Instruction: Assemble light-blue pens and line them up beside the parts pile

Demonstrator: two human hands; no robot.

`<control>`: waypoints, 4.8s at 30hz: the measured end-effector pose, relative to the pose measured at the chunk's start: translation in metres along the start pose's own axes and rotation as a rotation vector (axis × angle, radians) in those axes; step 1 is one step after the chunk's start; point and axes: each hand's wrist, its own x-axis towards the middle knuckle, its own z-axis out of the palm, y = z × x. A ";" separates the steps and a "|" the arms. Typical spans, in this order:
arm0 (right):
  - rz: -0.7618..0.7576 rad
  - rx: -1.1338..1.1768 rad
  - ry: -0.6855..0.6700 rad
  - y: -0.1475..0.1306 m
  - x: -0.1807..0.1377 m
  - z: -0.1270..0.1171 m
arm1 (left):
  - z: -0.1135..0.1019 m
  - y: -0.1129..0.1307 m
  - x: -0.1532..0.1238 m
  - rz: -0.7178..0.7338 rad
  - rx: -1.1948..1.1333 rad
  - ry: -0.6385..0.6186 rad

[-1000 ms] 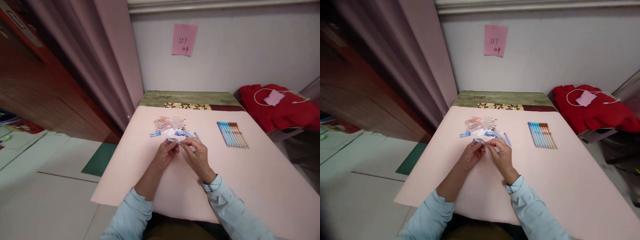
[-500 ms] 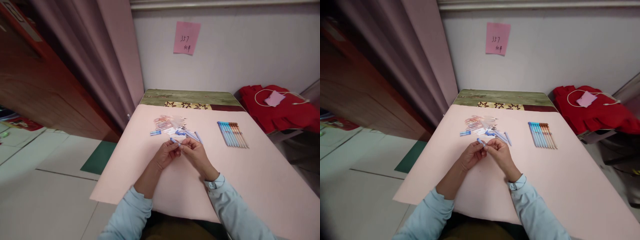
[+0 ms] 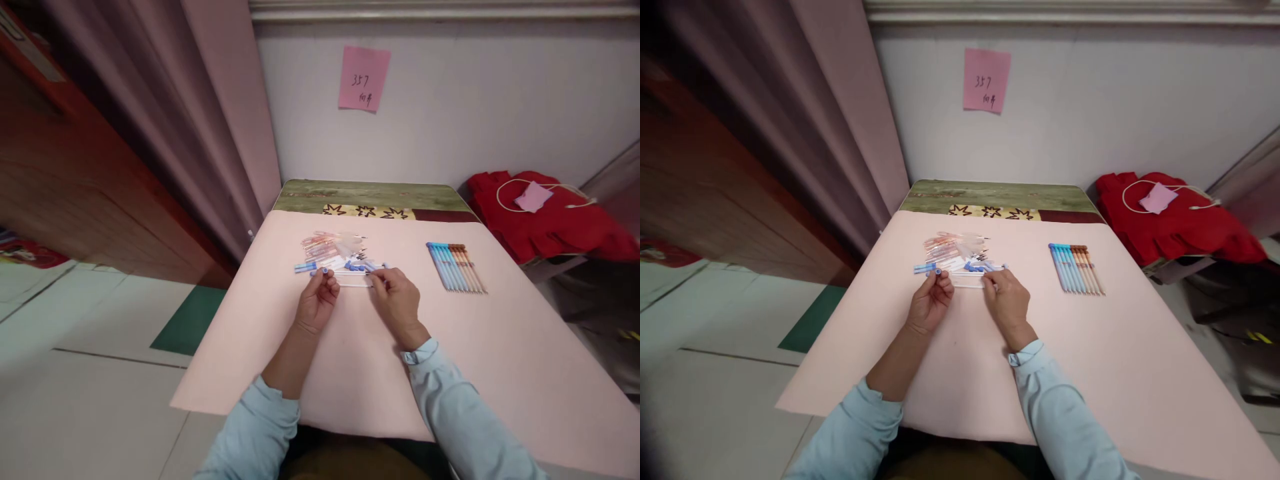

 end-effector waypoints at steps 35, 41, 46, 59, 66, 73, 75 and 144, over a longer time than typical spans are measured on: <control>-0.147 0.150 -0.101 -0.030 0.004 -0.001 | 0.000 -0.008 -0.002 -0.089 0.218 -0.062; -0.149 0.324 -0.222 -0.037 -0.005 -0.004 | 0.006 -0.013 -0.005 -0.092 0.362 -0.110; -0.104 0.292 -0.274 -0.033 -0.004 -0.007 | 0.008 -0.014 -0.007 -0.083 0.435 -0.080; 0.000 0.440 -0.290 -0.028 -0.005 -0.009 | 0.008 -0.013 -0.009 -0.173 0.434 -0.105; 0.256 0.671 -0.340 -0.030 -0.006 -0.001 | 0.006 -0.013 -0.010 -0.234 0.380 -0.158; 0.199 0.349 -0.027 -0.012 0.004 -0.014 | 0.002 0.009 0.001 0.019 0.097 0.073; 0.124 0.112 -0.056 -0.007 0.003 -0.015 | 0.001 0.013 0.003 0.041 0.046 0.108; -0.042 -0.203 0.002 0.013 0.009 -0.011 | 0.006 0.008 0.001 0.071 -0.022 0.137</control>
